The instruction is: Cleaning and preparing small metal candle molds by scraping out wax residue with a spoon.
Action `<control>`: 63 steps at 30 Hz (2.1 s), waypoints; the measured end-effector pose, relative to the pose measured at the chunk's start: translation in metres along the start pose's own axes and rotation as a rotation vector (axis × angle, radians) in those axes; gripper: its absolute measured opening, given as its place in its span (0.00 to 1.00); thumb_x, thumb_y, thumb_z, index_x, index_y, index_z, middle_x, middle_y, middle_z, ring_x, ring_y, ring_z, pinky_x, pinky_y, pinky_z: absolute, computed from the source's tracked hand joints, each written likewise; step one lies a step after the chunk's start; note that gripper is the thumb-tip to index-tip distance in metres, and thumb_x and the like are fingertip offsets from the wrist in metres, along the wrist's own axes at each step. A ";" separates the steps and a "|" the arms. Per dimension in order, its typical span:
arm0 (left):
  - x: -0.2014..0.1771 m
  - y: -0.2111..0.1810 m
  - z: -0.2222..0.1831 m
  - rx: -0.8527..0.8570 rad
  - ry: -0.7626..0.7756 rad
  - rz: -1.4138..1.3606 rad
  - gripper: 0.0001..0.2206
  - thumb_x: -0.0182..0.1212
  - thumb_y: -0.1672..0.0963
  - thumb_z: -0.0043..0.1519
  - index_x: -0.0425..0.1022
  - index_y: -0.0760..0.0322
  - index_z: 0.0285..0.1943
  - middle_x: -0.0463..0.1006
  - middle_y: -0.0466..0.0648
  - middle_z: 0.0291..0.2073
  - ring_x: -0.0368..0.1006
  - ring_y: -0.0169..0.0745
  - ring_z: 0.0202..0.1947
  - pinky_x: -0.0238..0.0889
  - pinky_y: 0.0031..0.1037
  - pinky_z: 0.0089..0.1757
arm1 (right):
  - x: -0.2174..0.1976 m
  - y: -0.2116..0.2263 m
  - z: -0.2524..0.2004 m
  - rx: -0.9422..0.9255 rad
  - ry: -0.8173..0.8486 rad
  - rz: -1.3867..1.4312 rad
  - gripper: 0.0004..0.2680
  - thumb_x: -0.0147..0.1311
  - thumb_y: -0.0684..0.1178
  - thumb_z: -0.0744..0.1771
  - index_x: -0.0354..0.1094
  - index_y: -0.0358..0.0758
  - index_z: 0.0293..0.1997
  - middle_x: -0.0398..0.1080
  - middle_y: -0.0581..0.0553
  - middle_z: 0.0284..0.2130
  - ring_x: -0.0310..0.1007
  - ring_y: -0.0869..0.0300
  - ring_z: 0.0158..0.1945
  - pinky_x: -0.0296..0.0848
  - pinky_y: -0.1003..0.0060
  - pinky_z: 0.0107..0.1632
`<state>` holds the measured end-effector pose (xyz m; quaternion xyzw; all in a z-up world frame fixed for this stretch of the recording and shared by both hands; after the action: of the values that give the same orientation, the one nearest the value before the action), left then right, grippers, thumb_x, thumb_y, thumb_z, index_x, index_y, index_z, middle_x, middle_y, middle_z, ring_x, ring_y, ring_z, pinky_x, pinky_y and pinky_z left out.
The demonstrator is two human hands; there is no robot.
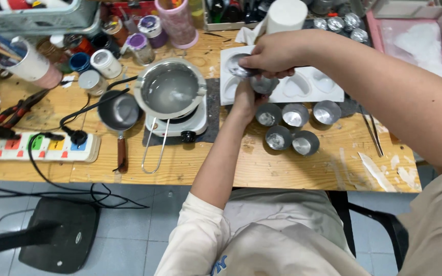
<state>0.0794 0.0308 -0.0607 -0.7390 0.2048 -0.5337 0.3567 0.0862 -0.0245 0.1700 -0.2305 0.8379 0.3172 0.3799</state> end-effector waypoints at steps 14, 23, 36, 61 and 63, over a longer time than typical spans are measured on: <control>-0.021 0.036 0.035 0.120 0.111 0.029 0.15 0.55 0.49 0.72 0.64 0.64 0.54 0.71 0.49 0.38 0.69 0.40 0.31 0.66 0.30 0.29 | 0.016 0.123 0.010 -0.379 -0.609 -0.645 0.21 0.62 0.69 0.64 0.77 0.34 0.36 0.76 0.37 0.31 0.79 0.44 0.37 0.77 0.50 0.39; 0.041 -0.037 -0.040 -0.029 0.065 -0.122 0.21 0.41 0.44 0.70 0.71 0.59 0.56 0.78 0.44 0.42 0.75 0.34 0.40 0.71 0.27 0.35 | -0.025 0.060 -0.045 -0.574 -0.606 -0.168 0.12 0.57 0.54 0.69 0.68 0.32 0.44 0.75 0.32 0.33 0.76 0.40 0.38 0.71 0.48 0.39; 0.071 -0.069 -0.068 0.402 0.290 -0.099 0.22 0.32 0.49 0.71 0.69 0.62 0.59 0.79 0.51 0.50 0.75 0.38 0.54 0.69 0.30 0.53 | 0.020 -0.036 -0.110 -0.227 -0.712 -0.378 0.05 0.49 0.43 0.69 0.64 0.31 0.42 0.74 0.32 0.25 0.76 0.37 0.29 0.72 0.44 0.29; 0.070 -0.076 -0.072 0.463 0.202 -0.090 0.23 0.30 0.47 0.74 0.68 0.64 0.58 0.77 0.53 0.49 0.75 0.42 0.54 0.70 0.34 0.54 | 0.038 -0.021 -0.122 -0.347 -0.880 -0.566 0.03 0.53 0.39 0.66 0.65 0.34 0.42 0.74 0.40 0.27 0.79 0.49 0.26 0.72 0.58 0.24; 0.077 -0.077 -0.077 0.511 0.293 -0.101 0.21 0.33 0.47 0.74 0.68 0.64 0.57 0.77 0.54 0.49 0.75 0.43 0.52 0.71 0.38 0.49 | 0.047 -0.022 -0.117 -0.295 -0.847 -0.567 0.05 0.53 0.40 0.64 0.66 0.34 0.42 0.75 0.40 0.25 0.79 0.48 0.25 0.73 0.56 0.25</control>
<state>0.0281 0.0055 0.0593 -0.5496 0.0759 -0.6859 0.4709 0.0142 -0.1288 0.1854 -0.3505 0.4624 0.3817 0.7195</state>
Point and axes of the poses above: each hand's wrist, its own z-axis towards the middle knuckle, its own x-axis out of the palm, y = z × x, the point moved 6 cm from there along z, towards the middle knuckle
